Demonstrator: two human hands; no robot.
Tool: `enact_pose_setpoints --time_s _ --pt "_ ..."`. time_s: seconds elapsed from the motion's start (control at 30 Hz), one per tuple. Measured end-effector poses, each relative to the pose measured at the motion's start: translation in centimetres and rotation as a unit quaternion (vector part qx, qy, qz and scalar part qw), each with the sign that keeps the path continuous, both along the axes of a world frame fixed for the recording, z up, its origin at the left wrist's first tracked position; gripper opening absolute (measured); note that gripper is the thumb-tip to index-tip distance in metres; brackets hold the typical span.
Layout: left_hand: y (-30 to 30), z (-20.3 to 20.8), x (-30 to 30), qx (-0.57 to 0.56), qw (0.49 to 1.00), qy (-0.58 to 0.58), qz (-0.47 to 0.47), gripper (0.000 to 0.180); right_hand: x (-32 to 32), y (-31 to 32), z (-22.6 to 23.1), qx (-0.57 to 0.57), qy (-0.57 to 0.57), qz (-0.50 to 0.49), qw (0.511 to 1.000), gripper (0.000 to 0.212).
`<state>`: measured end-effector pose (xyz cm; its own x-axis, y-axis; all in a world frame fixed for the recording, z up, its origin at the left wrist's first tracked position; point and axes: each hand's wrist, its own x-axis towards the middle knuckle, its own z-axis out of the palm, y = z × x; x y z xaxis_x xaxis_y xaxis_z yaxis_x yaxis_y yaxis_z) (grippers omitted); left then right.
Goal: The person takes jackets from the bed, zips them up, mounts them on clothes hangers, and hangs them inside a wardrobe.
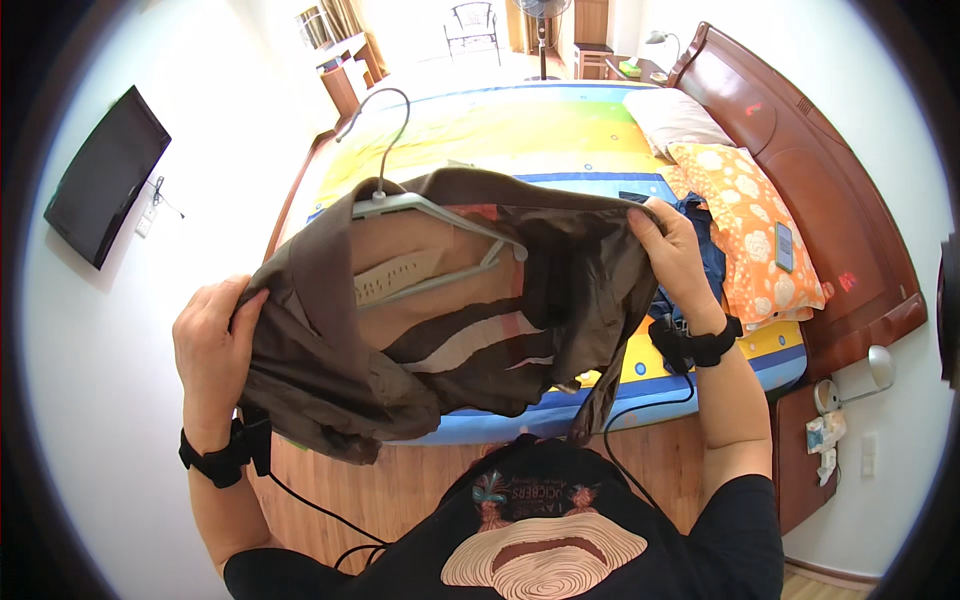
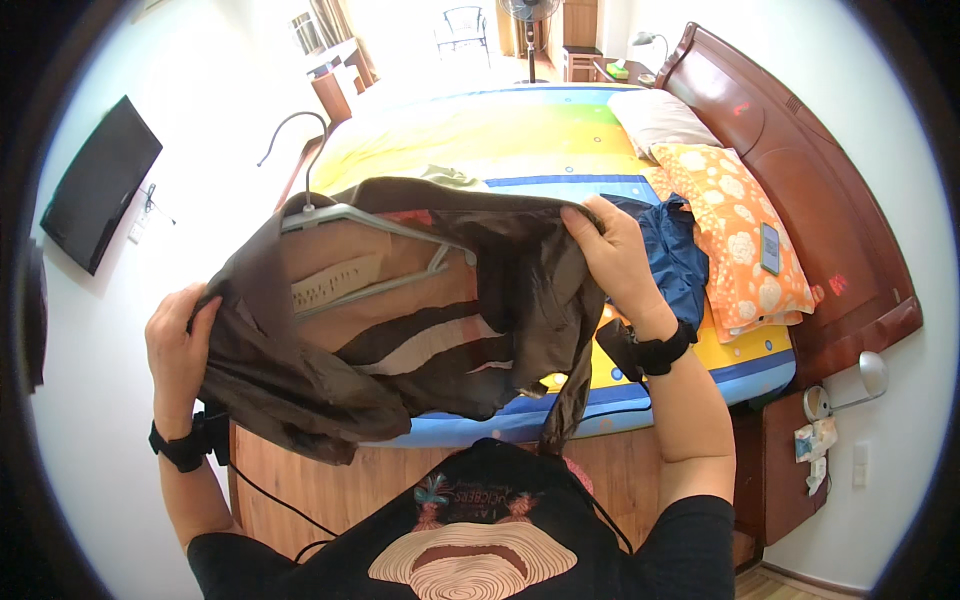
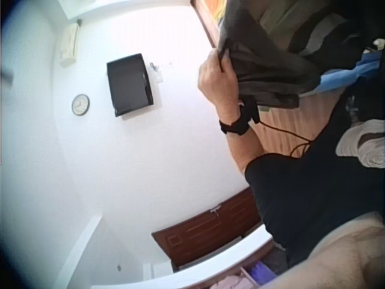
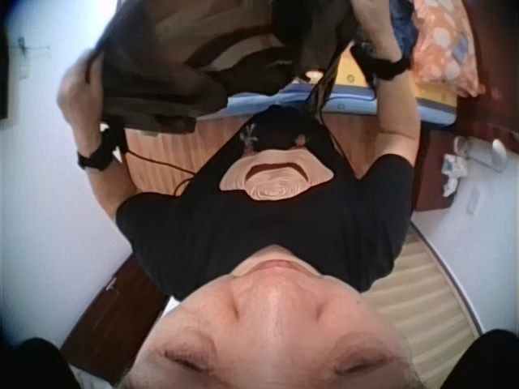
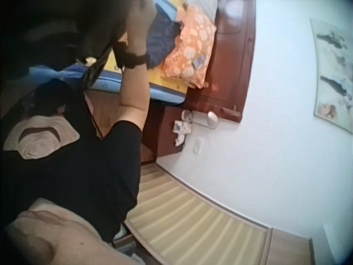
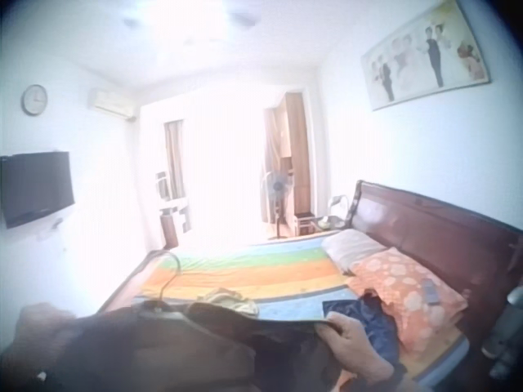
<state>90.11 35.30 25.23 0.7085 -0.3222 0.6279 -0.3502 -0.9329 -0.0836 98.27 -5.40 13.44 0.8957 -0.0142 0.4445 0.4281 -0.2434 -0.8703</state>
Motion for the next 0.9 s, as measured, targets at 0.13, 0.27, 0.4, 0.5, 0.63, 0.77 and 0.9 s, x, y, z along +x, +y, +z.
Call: enact_pose_setpoints --time_s 0.13,0.27,0.4,0.5,0.63,0.77,0.9 --pt "-0.6 -0.4 0.6 -0.062 0.998 -0.003 0.018 0.013 -0.6 1.2 2.0 -0.033 -0.096 -0.041 0.994 0.017" --pt "-0.7 -1.1 1.3 -0.059 0.998 -0.016 0.026 0.015 -2.3 2.0 5.7 -0.051 -0.126 -0.063 0.989 0.018" --pt "-0.9 -1.8 2.6 -0.133 0.991 -0.005 0.011 0.014 -6.0 4.6 8.4 -0.203 -0.125 -0.012 0.971 0.012" --pt "-1.4 -1.7 2.8 -0.217 0.975 0.029 0.018 0.013 -8.5 7.6 6.2 -0.321 -0.208 0.178 0.907 0.013" --pt "-1.2 -1.5 2.0 -0.262 0.965 -0.024 -0.019 0.011 -8.5 5.2 8.0 -0.388 -0.244 0.170 0.872 0.022" --pt "-1.3 -0.5 1.7 -0.276 0.960 -0.043 -0.027 0.010 -6.0 1.8 13.4 -0.332 -0.363 -0.139 0.859 0.041" --pt "-2.1 0.5 1.1 -0.218 0.968 -0.105 -0.071 0.010 -2.6 2.6 11.8 -0.342 -0.291 -0.058 0.892 0.028"
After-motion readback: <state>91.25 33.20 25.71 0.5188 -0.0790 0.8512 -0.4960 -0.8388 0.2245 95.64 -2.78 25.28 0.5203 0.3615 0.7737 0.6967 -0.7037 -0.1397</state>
